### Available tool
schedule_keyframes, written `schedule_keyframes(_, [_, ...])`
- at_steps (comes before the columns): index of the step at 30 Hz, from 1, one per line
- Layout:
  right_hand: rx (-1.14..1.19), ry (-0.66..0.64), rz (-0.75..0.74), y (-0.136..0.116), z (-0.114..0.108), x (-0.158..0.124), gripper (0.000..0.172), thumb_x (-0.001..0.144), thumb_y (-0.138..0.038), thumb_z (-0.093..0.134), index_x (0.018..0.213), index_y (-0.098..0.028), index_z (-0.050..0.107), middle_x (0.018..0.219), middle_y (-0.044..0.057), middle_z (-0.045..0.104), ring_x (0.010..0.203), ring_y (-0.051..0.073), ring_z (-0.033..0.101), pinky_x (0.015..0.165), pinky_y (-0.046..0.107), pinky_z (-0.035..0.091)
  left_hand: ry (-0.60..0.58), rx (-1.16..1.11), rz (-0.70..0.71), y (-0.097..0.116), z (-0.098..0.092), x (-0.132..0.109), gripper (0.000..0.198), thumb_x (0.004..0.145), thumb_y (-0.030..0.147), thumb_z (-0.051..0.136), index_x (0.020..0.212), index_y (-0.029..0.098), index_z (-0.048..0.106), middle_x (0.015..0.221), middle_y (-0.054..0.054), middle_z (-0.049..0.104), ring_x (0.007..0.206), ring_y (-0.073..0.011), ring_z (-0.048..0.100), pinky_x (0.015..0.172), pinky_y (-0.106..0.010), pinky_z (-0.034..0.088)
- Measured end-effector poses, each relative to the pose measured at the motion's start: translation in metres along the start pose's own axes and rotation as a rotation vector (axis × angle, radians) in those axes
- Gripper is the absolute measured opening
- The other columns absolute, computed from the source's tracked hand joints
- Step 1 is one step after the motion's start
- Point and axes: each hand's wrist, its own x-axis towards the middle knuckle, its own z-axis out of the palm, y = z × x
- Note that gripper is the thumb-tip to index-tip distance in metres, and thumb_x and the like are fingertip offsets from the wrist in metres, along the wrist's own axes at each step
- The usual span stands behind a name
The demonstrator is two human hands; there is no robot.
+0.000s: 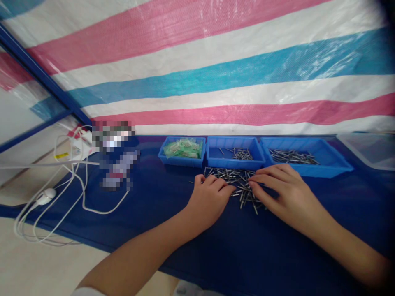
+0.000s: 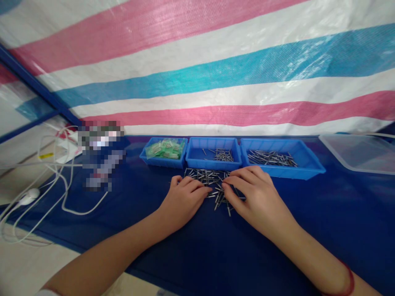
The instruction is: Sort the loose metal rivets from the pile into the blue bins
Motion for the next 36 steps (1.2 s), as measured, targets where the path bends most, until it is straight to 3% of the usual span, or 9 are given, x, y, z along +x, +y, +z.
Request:
schedule_keyframes(10, [0.012, -0.071, -0.036, -0.002, 0.006, -0.002, 0.014, 0.088, -0.028, 0.057, 0.09, -0.021, 0.069, 0.095, 0.006, 0.068, 0.092, 0.022, 0.058, 0.085, 0.041, 0.046, 0.002, -0.032, -0.041, 0.002, -0.006, 0.0, 0.022, 0.097, 0.035, 0.045, 0.104, 0.025, 0.063, 0.099, 0.0, 0.066, 0.097, -0.0202, 0.051, 0.08, -0.041, 0.027])
schedule_keyframes(16, [0.019, -0.122, -0.08, -0.003, 0.009, -0.003, 0.016, 0.087, -0.031, 0.059, 0.094, -0.021, 0.069, 0.095, 0.008, 0.068, 0.091, 0.023, 0.059, 0.082, 0.041, 0.047, -0.024, 0.007, -0.051, 0.004, -0.009, 0.0, 0.019, 0.097, 0.03, 0.047, 0.095, 0.024, 0.065, 0.096, -0.001, 0.065, 0.098, -0.0203, 0.05, 0.081, -0.041, 0.027])
schedule_keyframes(24, [0.026, -0.162, -0.107, -0.005, 0.012, -0.004, 0.016, 0.087, -0.03, 0.058, 0.095, -0.021, 0.069, 0.096, 0.008, 0.068, 0.093, 0.023, 0.059, 0.082, 0.041, 0.047, -0.034, -0.015, -0.044, 0.004, -0.011, -0.001, 0.024, 0.094, 0.042, 0.05, 0.099, 0.023, 0.064, 0.101, -0.002, 0.064, 0.099, -0.0216, 0.05, 0.079, -0.04, 0.029])
schedule_keyframes(36, [0.081, -0.167, -0.103, -0.009, 0.01, -0.002, 0.019, 0.089, -0.031, 0.057, 0.1, -0.021, 0.068, 0.098, 0.008, 0.068, 0.093, 0.023, 0.059, 0.083, 0.042, 0.047, 0.03, -0.043, -0.018, 0.006, -0.01, -0.001, 0.021, 0.099, 0.033, 0.044, 0.096, 0.022, 0.062, 0.098, -0.001, 0.066, 0.098, -0.0182, 0.052, 0.082, -0.038, 0.028])
